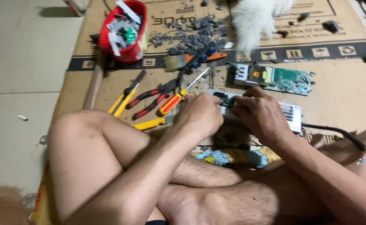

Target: The person sits on the floor and uses a hammer and pliers to break apart a white electronic device. They remove a small green circuit board from the casing and continue to manipulate the device and its components with their hands.

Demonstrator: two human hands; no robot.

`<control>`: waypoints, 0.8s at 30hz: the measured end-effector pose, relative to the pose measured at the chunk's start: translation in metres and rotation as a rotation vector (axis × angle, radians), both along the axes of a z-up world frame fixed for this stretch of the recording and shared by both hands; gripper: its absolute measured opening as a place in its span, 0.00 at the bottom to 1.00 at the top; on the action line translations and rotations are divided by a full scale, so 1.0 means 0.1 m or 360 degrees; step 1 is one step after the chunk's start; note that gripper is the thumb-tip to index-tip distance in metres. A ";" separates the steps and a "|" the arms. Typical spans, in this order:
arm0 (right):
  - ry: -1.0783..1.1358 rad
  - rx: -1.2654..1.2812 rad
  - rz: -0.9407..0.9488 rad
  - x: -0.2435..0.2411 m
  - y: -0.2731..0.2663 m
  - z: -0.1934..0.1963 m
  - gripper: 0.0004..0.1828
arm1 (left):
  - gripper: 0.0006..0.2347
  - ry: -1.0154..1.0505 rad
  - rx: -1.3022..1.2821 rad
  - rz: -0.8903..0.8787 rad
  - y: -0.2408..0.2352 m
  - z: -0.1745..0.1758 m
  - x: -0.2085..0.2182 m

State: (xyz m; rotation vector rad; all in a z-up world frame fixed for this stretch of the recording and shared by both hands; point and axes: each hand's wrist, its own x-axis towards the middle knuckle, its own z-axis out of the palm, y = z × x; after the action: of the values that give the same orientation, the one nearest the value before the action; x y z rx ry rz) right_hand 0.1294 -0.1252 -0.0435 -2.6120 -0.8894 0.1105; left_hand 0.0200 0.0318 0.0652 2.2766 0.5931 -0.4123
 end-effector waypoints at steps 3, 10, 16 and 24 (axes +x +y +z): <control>-0.0053 0.0005 0.0053 0.02 0.00 -0.02 0.17 | 0.19 0.0002 -0.0067 -0.0026 -0.02 -0.01 -0.03; -0.0093 -0.0007 0.0101 0.04 0.00 0.04 0.18 | 0.18 0.0006 -0.0010 -0.0100 -0.06 -0.04 0.12; 0.0014 -0.0053 0.0081 0.02 0.02 0.08 0.19 | 0.14 0.0087 0.0140 -0.0250 -0.18 0.02 0.18; 0.0012 -0.0115 0.0019 -0.11 0.08 0.17 0.19 | 0.13 0.0209 0.0198 -0.0234 -0.27 0.11 0.22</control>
State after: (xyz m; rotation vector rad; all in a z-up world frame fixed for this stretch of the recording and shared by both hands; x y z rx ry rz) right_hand 0.1180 -0.1170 -0.0266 -2.6715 -0.9143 0.1581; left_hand 0.0421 0.0046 0.0758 2.4348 0.5312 -0.6158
